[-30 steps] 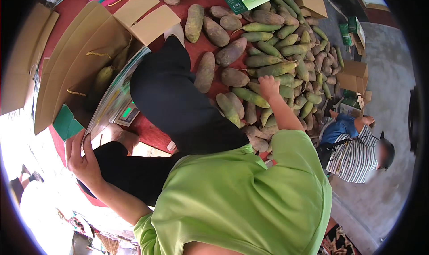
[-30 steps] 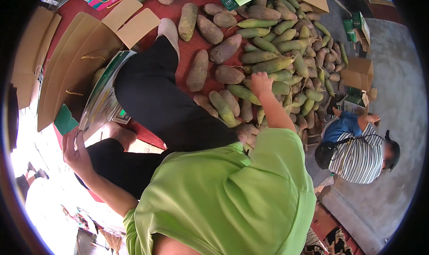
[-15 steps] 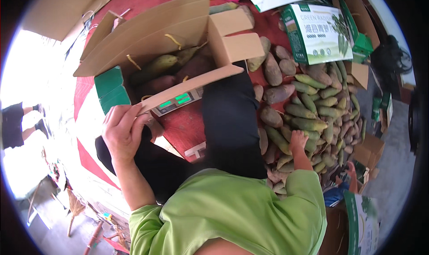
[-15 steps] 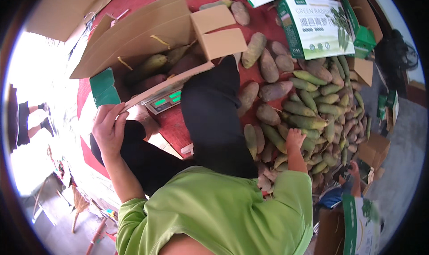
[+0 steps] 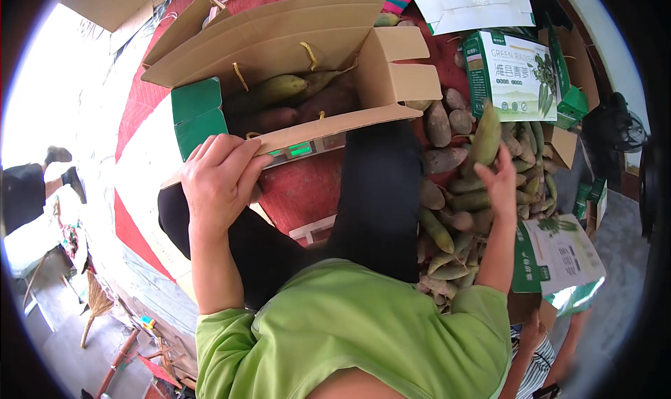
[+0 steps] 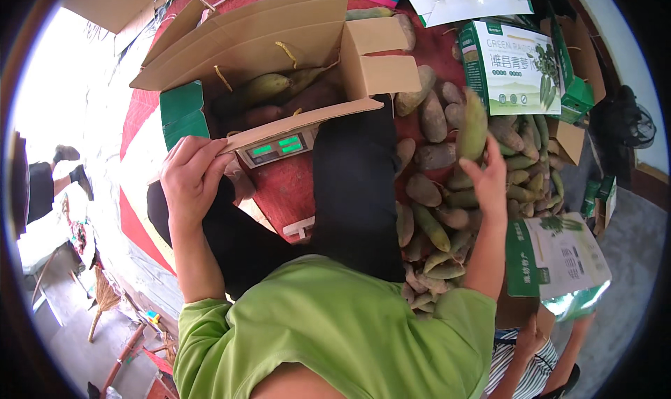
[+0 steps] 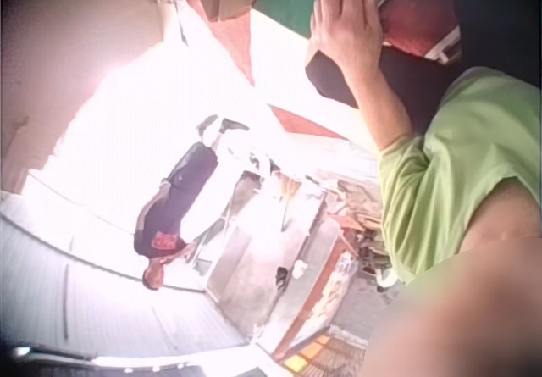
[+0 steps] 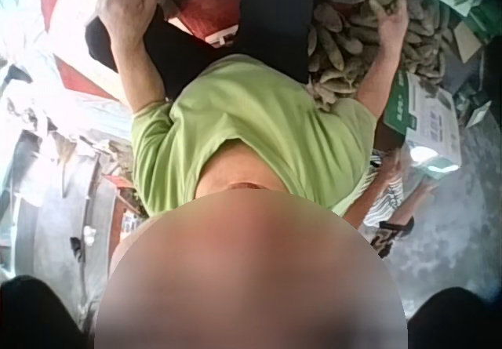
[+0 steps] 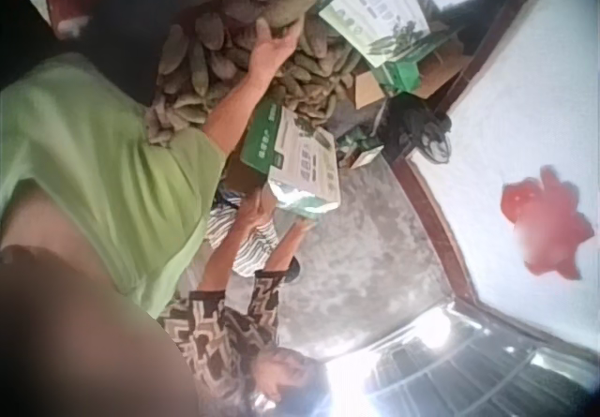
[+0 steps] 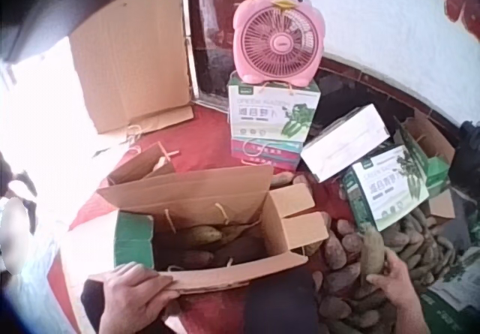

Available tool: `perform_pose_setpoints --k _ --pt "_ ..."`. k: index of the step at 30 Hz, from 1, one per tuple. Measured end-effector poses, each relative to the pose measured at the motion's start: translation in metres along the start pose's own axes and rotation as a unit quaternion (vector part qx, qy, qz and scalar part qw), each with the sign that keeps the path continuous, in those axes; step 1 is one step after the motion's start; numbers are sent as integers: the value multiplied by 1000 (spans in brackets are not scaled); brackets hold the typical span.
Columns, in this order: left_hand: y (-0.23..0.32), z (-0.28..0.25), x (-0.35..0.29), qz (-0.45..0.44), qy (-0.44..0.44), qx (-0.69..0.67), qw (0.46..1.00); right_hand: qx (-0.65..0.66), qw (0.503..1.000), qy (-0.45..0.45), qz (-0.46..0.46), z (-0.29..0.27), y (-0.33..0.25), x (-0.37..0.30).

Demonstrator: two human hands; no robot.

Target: Sort and pack green radishes into cardboard boxes and weigh them on a scale.

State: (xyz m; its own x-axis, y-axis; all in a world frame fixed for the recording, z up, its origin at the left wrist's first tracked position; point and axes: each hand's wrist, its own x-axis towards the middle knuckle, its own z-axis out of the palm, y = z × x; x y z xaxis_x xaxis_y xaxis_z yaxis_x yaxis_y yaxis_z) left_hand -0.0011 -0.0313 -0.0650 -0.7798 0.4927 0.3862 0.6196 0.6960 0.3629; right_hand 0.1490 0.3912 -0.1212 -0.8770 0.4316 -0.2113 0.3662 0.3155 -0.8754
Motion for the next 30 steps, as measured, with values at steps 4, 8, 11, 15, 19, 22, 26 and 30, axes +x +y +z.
perform_pose_setpoints --k 4,8,11,15,19,22,26,30 --pt "1 -2 -3 -4 0 4 1000 46 988 -9 -148 16 -114 26" --pt "0 -3 -7 -13 -2 7 1000 74 950 -98 -289 58 -197 48" --pt "1 -2 -4 -13 -6 -2 1000 78 907 -211 -356 99 -216 67" --pt "3 -3 -4 -19 -7 -29 999 -73 851 -278 -440 163 -216 89" --pt "5 -1 -4 -20 -7 -49 999 -290 815 -267 -424 193 -193 95" --pt "4 1 -7 -36 -9 -56 998 -217 857 -230 -407 180 -188 95" --pt "6 1 -5 -22 8 -44 999 -14 949 -182 -257 104 -170 82" --pt "8 5 -3 -3 7 -23 1000 -8 987 -36 -155 58 -65 78"
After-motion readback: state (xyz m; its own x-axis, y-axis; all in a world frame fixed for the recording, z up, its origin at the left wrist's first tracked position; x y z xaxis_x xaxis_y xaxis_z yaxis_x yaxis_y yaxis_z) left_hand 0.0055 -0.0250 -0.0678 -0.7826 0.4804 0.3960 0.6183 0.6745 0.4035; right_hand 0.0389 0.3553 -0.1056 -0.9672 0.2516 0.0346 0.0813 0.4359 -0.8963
